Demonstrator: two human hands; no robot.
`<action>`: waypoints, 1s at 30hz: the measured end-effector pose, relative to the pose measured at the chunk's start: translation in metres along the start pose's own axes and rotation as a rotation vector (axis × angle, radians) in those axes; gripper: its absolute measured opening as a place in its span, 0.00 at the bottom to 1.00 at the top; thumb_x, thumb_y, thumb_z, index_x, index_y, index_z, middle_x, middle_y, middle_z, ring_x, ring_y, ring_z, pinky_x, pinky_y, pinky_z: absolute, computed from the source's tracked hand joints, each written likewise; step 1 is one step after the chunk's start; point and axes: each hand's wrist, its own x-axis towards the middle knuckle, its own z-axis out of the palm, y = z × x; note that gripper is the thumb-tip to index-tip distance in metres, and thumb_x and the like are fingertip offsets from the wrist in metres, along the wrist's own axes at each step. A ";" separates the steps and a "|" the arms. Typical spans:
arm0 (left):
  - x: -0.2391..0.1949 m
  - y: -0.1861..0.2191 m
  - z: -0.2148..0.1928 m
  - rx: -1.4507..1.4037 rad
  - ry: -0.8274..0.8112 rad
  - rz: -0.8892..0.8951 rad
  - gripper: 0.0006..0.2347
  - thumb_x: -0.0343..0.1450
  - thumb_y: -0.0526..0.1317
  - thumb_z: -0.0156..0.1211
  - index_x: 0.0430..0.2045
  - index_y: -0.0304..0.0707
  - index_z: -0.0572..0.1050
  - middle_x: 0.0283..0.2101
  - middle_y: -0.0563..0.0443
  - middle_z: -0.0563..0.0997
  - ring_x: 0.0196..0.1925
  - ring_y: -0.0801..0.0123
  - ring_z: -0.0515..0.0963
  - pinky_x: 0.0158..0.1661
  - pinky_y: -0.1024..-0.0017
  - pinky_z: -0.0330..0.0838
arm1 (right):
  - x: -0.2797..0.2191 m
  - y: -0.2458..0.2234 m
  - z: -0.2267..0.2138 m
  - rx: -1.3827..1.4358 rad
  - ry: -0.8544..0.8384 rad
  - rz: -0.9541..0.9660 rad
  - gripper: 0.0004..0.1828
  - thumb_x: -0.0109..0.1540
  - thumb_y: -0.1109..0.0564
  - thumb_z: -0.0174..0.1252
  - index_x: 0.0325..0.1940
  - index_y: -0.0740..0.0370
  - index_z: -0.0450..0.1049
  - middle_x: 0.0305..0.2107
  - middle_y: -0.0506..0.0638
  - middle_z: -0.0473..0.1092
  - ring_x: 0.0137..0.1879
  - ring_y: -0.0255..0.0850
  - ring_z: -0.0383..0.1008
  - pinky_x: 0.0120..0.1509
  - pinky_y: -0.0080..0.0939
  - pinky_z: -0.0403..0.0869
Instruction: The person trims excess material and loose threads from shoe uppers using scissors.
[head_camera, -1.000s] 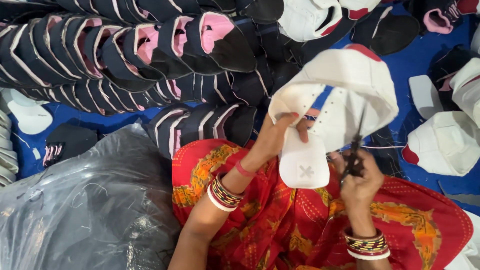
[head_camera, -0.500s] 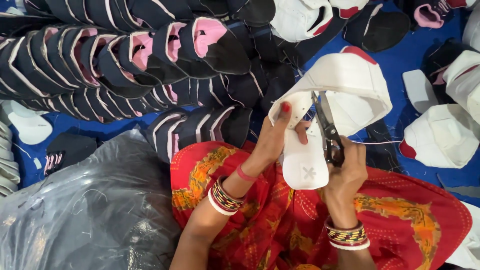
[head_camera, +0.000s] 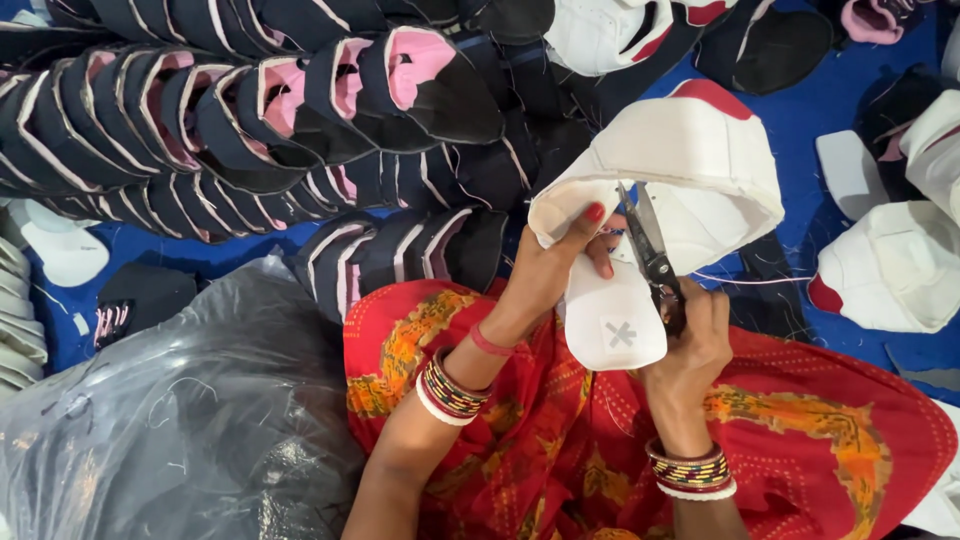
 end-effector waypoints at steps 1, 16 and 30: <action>0.000 -0.002 -0.002 0.000 0.004 -0.008 0.17 0.78 0.44 0.59 0.49 0.22 0.75 0.41 0.37 0.84 0.26 0.69 0.80 0.41 0.69 0.78 | 0.000 0.001 0.001 0.003 0.009 0.003 0.15 0.64 0.65 0.63 0.56 0.67 0.74 0.37 0.55 0.65 0.39 0.46 0.70 0.42 0.42 0.71; -0.002 0.001 0.005 -0.054 0.006 -0.079 0.13 0.75 0.42 0.60 0.41 0.26 0.77 0.36 0.44 0.83 0.25 0.69 0.80 0.30 0.70 0.76 | 0.001 0.002 0.002 0.050 0.017 -0.077 0.12 0.67 0.64 0.61 0.54 0.71 0.73 0.35 0.56 0.65 0.39 0.45 0.68 0.42 0.43 0.68; -0.003 -0.008 -0.007 0.047 -0.071 -0.044 0.13 0.78 0.41 0.59 0.42 0.23 0.79 0.35 0.45 0.83 0.30 0.68 0.80 0.37 0.72 0.75 | 0.002 0.020 0.003 0.156 0.023 -0.050 0.15 0.63 0.64 0.66 0.53 0.70 0.74 0.33 0.54 0.70 0.37 0.40 0.71 0.41 0.38 0.69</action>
